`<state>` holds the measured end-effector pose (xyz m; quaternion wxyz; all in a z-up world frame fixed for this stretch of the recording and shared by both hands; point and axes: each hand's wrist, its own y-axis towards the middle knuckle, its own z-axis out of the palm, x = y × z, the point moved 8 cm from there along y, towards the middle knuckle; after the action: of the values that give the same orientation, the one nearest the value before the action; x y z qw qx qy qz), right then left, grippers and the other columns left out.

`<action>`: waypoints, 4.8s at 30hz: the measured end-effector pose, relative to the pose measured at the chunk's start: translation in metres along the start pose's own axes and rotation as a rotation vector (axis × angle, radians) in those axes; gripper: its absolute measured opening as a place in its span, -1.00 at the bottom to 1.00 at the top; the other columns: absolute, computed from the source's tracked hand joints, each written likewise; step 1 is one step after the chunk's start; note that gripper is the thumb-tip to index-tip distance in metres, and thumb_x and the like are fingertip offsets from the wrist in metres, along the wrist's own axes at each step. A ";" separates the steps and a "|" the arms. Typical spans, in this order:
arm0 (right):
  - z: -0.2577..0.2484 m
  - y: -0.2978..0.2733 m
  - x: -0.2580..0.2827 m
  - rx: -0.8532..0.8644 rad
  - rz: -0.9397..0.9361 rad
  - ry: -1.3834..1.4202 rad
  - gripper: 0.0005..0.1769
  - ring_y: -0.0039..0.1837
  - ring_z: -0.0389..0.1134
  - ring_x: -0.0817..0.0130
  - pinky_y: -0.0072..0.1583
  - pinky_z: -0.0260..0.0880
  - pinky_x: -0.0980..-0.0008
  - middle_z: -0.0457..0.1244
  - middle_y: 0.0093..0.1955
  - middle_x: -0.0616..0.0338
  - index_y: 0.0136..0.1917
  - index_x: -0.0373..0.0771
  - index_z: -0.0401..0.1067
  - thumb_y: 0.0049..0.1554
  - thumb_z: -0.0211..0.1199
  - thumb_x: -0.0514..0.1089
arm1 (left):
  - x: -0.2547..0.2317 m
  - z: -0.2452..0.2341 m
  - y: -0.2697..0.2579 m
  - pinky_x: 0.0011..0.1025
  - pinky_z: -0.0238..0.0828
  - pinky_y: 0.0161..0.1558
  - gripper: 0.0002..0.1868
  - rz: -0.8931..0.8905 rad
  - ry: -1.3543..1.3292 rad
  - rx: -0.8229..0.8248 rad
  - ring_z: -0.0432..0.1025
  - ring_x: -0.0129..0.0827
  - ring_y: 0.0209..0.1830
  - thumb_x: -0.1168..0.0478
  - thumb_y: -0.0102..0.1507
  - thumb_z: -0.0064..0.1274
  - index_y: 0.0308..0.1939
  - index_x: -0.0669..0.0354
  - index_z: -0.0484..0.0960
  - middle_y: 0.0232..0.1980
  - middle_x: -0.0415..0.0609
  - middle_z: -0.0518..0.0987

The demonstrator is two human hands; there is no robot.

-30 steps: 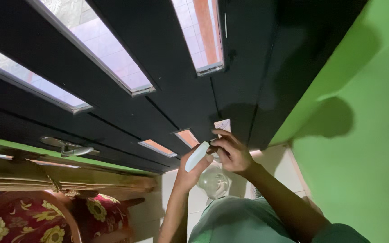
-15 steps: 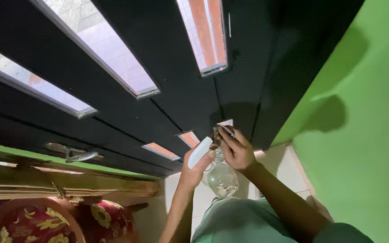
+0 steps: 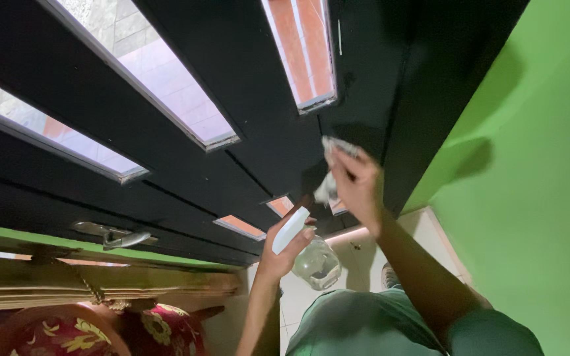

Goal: The person sprays a cleaning solution onto the glass panes of a black door and wipes them with a cloth. They systematically clean each pane from top to bottom, using the spray bottle in one hand and the cloth in the other.

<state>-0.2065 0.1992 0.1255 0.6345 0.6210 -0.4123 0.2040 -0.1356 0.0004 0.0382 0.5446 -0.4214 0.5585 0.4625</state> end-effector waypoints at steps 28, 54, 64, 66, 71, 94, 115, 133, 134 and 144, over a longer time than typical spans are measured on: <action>0.031 0.076 0.047 -0.304 -0.371 -0.516 -0.77 -0.05 0.41 0.18 -0.07 0.47 0.30 0.26 -0.03 -0.02 0.22 -0.44 0.53 0.31 0.22 -0.34 | 0.014 -0.030 -0.014 -0.42 0.50 0.01 -0.35 -0.216 0.257 -0.103 0.55 -0.41 -0.05 0.09 0.19 0.18 0.33 0.28 0.52 0.00 -0.04 0.67; 0.038 0.089 0.068 -0.139 -0.616 -0.580 -0.70 0.06 0.37 0.18 0.07 0.52 0.30 0.22 0.05 0.01 0.28 -0.34 0.43 0.27 0.18 -0.34 | 0.015 -0.018 -0.010 -0.43 0.41 0.06 -0.23 -0.238 0.180 -0.101 0.48 -0.38 0.00 0.05 0.16 0.21 0.42 0.26 0.41 0.06 -0.01 0.64; 0.043 0.125 0.081 0.193 -0.895 -0.809 -0.69 0.12 0.28 0.19 0.10 0.41 0.20 0.23 0.02 0.09 0.25 -0.41 0.51 0.23 0.26 -0.35 | 0.016 -0.012 -0.009 -0.41 0.43 0.08 -0.22 -0.259 0.214 -0.101 0.49 -0.39 0.07 0.02 0.15 0.20 0.41 0.17 0.37 0.11 -0.03 0.61; 0.047 0.105 0.066 0.302 -0.949 -0.830 -0.77 0.13 0.28 0.22 0.13 0.42 0.18 0.24 0.01 0.09 0.15 -0.38 0.54 0.21 0.29 -0.28 | 0.012 -0.013 -0.011 -0.38 0.42 0.07 -0.27 -0.211 0.185 -0.098 0.48 -0.34 0.05 0.05 0.15 0.19 0.37 0.24 0.44 0.09 0.02 0.60; 0.021 0.108 0.077 0.303 -1.189 -0.837 -0.72 0.19 0.30 0.20 0.19 0.44 0.26 0.29 0.05 0.12 0.08 -0.34 0.58 0.08 0.33 -0.24 | 0.019 -0.005 -0.003 -0.40 0.42 0.11 -0.31 -0.171 0.144 -0.059 0.50 -0.35 0.07 0.04 0.18 0.22 0.34 0.24 0.44 0.08 -0.02 0.62; 0.033 0.109 0.077 0.363 -0.850 -0.742 -0.82 0.01 0.27 0.26 0.03 0.41 0.25 0.21 -0.06 0.11 0.10 -0.37 0.55 0.26 0.29 -0.24 | 0.023 0.026 0.002 -0.41 0.47 0.08 -0.34 -0.028 -0.015 -0.022 0.52 -0.40 0.09 0.16 0.20 0.21 0.36 0.27 0.43 0.11 -0.03 0.60; 0.056 0.074 0.041 0.203 -0.354 -0.867 -0.76 -0.12 0.39 0.14 -0.12 0.46 0.29 0.28 -0.16 -0.04 0.08 -0.40 0.51 0.15 0.23 -0.26 | 0.048 0.005 -0.026 -0.40 0.46 0.04 -0.40 -0.115 -0.041 -0.127 0.51 -0.41 -0.04 0.22 0.18 0.19 0.30 0.28 0.47 0.00 -0.02 0.64; 0.022 0.089 0.064 -0.497 -0.246 -0.115 -0.80 0.05 0.48 0.10 0.09 0.48 0.24 0.39 -0.01 -0.06 0.16 -0.43 0.51 0.32 0.18 -0.28 | 0.043 -0.007 -0.046 -0.35 0.42 0.13 -0.38 -0.190 -0.004 -0.116 0.50 -0.36 0.10 0.17 0.20 0.14 0.31 0.37 0.47 0.12 0.06 0.63; 0.023 0.087 0.059 -0.476 -0.237 -0.108 -0.79 0.03 0.47 0.13 0.07 0.48 0.24 0.39 -0.02 -0.04 0.17 -0.43 0.51 0.32 0.18 -0.28 | 0.045 -0.010 -0.058 -0.36 0.43 0.13 -0.38 -0.221 0.048 -0.139 0.51 -0.36 0.09 0.16 0.19 0.16 0.31 0.35 0.46 0.12 0.04 0.64; 0.026 0.093 0.052 -0.588 -0.234 -0.222 -0.84 -0.04 0.45 0.14 -0.03 0.48 0.27 0.36 -0.06 -0.05 0.12 -0.45 0.51 0.28 0.22 -0.37 | 0.030 -0.009 -0.046 -0.37 0.41 0.07 -0.32 -0.195 0.002 -0.161 0.46 -0.38 0.00 0.12 0.19 0.21 0.36 0.33 0.46 0.05 -0.01 0.60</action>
<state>-0.2553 0.1747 0.2213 0.7568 0.4730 -0.4461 -0.0667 -0.0944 -0.0174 0.0050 0.5507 -0.5164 0.4767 0.4503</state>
